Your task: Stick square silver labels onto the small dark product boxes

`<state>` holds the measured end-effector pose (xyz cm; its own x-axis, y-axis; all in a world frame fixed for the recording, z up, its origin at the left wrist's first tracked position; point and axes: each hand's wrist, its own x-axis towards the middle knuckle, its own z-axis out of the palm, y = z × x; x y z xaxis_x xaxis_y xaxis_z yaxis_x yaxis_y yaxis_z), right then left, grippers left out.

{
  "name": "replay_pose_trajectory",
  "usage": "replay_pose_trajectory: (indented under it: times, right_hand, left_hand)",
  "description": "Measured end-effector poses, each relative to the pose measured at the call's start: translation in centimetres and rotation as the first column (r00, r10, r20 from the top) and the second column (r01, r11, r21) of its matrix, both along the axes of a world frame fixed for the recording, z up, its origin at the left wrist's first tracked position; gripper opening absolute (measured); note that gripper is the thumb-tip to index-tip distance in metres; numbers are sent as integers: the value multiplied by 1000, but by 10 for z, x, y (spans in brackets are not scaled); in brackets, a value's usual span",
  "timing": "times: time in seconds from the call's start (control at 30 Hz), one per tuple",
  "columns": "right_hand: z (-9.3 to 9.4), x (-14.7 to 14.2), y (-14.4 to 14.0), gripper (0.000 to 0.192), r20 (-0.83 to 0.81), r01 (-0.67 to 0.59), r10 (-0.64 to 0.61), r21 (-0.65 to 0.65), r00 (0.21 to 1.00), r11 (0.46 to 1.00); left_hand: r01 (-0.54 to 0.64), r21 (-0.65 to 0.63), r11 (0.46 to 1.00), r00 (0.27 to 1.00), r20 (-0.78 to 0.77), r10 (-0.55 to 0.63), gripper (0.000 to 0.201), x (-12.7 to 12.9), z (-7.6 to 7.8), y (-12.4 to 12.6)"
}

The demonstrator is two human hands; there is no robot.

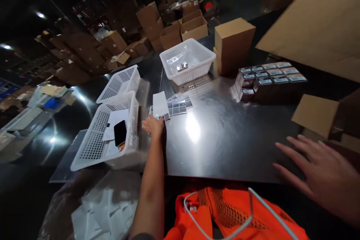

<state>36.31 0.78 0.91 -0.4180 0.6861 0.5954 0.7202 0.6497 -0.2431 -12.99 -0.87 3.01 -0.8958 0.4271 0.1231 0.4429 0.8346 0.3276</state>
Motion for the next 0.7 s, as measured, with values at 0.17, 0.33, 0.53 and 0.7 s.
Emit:
replay_pose_trajectory:
  times: [0.17,0.33,0.53,0.7]
  right_hand:
    - [-46,60,66,55,266,-292,215,294,940,910]
    - [-13,36,75,31,234,-311,240,347,942,885]
    - [70,-113,21,28,-43,-453,513,410,857,792]
    - [115,-195,32,24,-64,-667,713,304,698,680]
  left_hand:
    - [4,102,995,1000,29,-7,38,-8,-17,-16]
    - [182,384,905,979,17,-204,26,-1,2,-18]
    - [525,635,566,739,-11,-673,21,57,54,-17]
    - [457,802,385,256,296,-920,29,84,79,-29]
